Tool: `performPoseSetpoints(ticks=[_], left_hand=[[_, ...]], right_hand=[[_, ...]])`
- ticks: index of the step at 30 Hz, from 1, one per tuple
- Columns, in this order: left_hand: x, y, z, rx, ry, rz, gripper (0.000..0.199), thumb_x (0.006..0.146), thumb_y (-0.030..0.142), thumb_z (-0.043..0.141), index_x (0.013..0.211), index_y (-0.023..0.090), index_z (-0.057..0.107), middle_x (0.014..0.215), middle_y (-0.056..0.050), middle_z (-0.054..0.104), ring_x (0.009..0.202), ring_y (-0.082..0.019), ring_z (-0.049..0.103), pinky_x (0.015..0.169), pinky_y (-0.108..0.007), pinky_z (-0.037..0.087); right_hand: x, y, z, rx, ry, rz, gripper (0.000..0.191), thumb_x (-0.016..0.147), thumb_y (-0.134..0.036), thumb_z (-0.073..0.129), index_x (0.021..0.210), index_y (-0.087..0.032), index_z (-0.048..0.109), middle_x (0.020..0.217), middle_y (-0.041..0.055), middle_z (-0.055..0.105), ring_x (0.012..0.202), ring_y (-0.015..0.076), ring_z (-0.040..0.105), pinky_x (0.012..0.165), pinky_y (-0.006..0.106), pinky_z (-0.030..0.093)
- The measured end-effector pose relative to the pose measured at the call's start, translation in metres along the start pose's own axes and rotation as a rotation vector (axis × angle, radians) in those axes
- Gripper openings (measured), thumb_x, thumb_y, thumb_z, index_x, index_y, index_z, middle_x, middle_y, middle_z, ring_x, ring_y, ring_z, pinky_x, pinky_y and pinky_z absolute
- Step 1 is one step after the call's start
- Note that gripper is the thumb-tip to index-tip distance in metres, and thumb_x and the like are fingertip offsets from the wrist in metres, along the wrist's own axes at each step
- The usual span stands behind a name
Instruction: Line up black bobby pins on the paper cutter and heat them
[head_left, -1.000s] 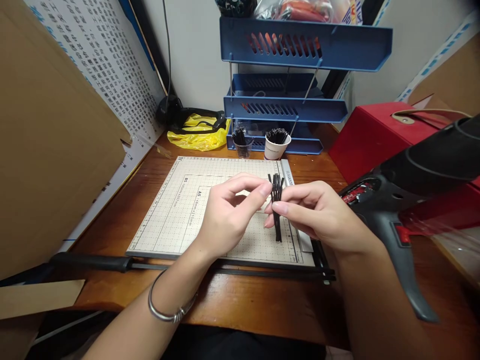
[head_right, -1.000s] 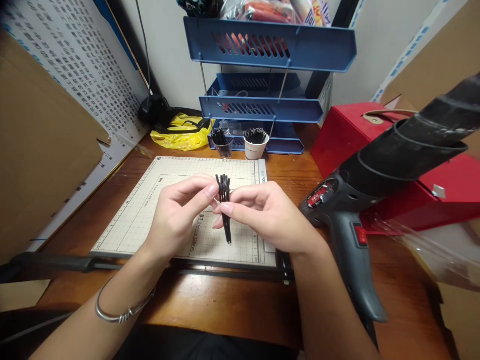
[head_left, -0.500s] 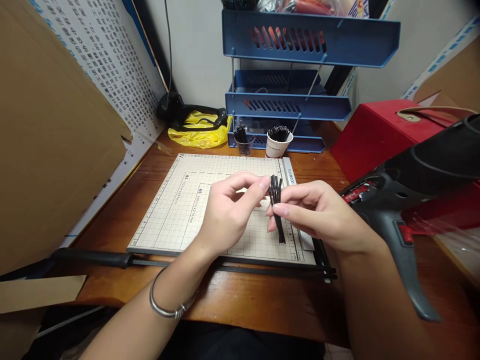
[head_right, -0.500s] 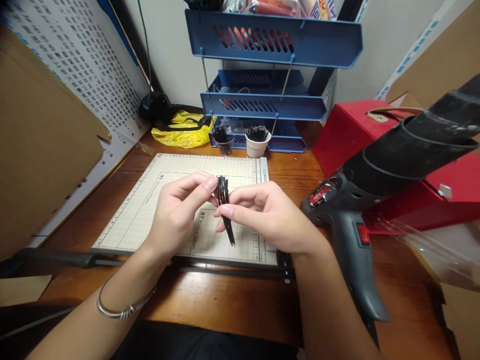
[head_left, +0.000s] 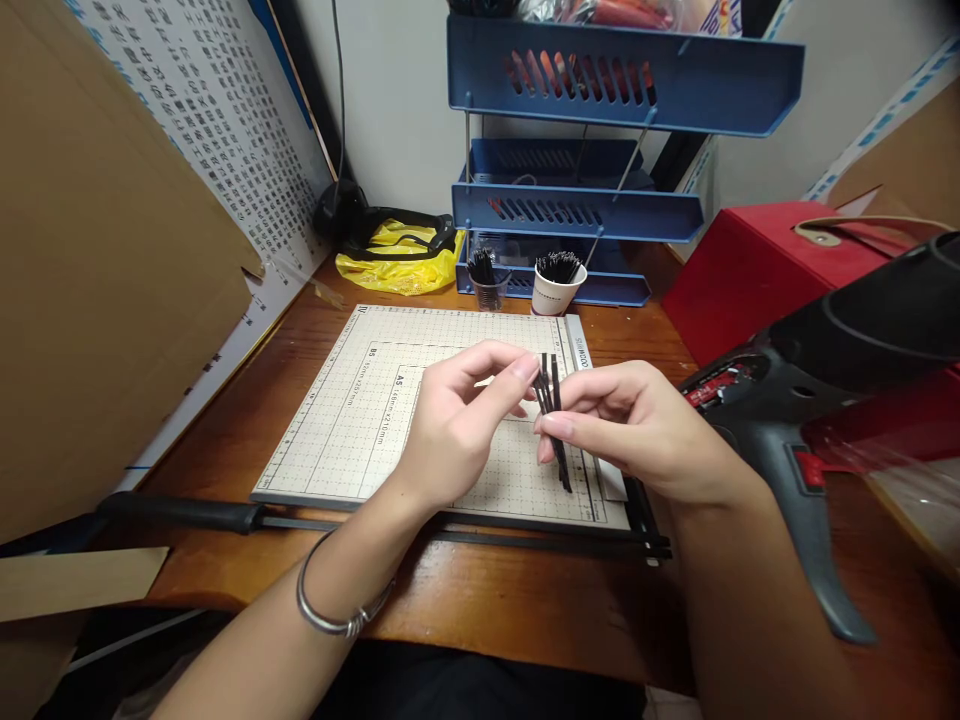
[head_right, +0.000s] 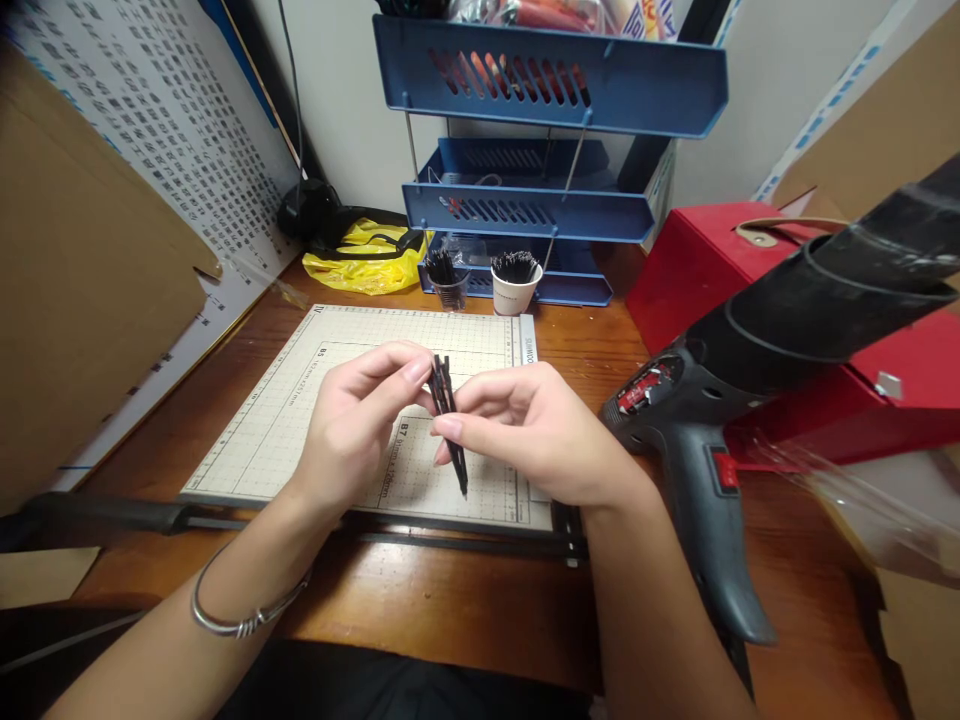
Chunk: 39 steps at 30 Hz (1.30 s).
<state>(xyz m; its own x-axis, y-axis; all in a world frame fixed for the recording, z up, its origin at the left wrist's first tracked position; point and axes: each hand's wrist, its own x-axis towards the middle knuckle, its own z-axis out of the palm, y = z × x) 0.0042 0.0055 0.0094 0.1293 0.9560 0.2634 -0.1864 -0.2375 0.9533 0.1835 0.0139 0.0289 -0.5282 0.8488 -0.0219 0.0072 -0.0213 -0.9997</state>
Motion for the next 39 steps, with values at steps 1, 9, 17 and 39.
performPoseSetpoints(ticks=[1,9,17,39], left_hand=[[-0.0001,-0.0006,-0.0005,-0.01,-0.008,-0.003,0.021,0.094,0.035,0.07,0.08,0.021,0.073,0.079,-0.001,0.069,0.072,-0.015,0.063,0.069,-0.026,0.054],[-0.0006,0.0021,0.001,0.059,-0.005,0.012,0.025,0.096,0.036,0.068,0.077,0.02,0.072,0.074,0.0,0.066,0.07,-0.014,0.061,0.068,-0.024,0.053],[-0.0016,0.003,0.0012,0.095,0.02,0.035,0.026,0.096,0.034,0.068,0.075,0.02,0.071,0.071,0.0,0.064,0.069,-0.014,0.059,0.066,-0.025,0.05],[-0.0005,0.0025,0.0072,-0.037,0.043,0.101,0.008,0.087,0.023,0.08,0.081,0.019,0.079,0.083,0.001,0.072,0.057,-0.007,0.063,0.051,-0.019,0.052]], right_hand=[[-0.0001,-0.0003,0.0001,0.003,0.0,-0.001,0.026,0.074,-0.037,0.091,0.069,-0.017,0.076,0.066,0.0037,0.074,0.056,0.0129,0.063,0.055,0.023,0.051],[-0.002,0.0009,-0.001,0.062,-0.021,-0.009,0.016,0.077,-0.027,0.09,0.073,-0.018,0.078,0.071,0.0025,0.077,0.06,0.0119,0.066,0.059,0.021,0.053],[-0.0011,0.0017,-0.0014,0.059,-0.041,-0.01,0.012,0.08,-0.024,0.087,0.075,-0.018,0.078,0.074,0.002,0.077,0.066,0.0115,0.068,0.066,0.02,0.053],[0.0004,-0.0025,-0.0014,0.001,-0.061,-0.064,0.015,0.089,-0.03,0.08,0.078,-0.02,0.082,0.048,-0.0057,0.038,0.069,0.0125,0.06,0.077,0.022,0.052]])
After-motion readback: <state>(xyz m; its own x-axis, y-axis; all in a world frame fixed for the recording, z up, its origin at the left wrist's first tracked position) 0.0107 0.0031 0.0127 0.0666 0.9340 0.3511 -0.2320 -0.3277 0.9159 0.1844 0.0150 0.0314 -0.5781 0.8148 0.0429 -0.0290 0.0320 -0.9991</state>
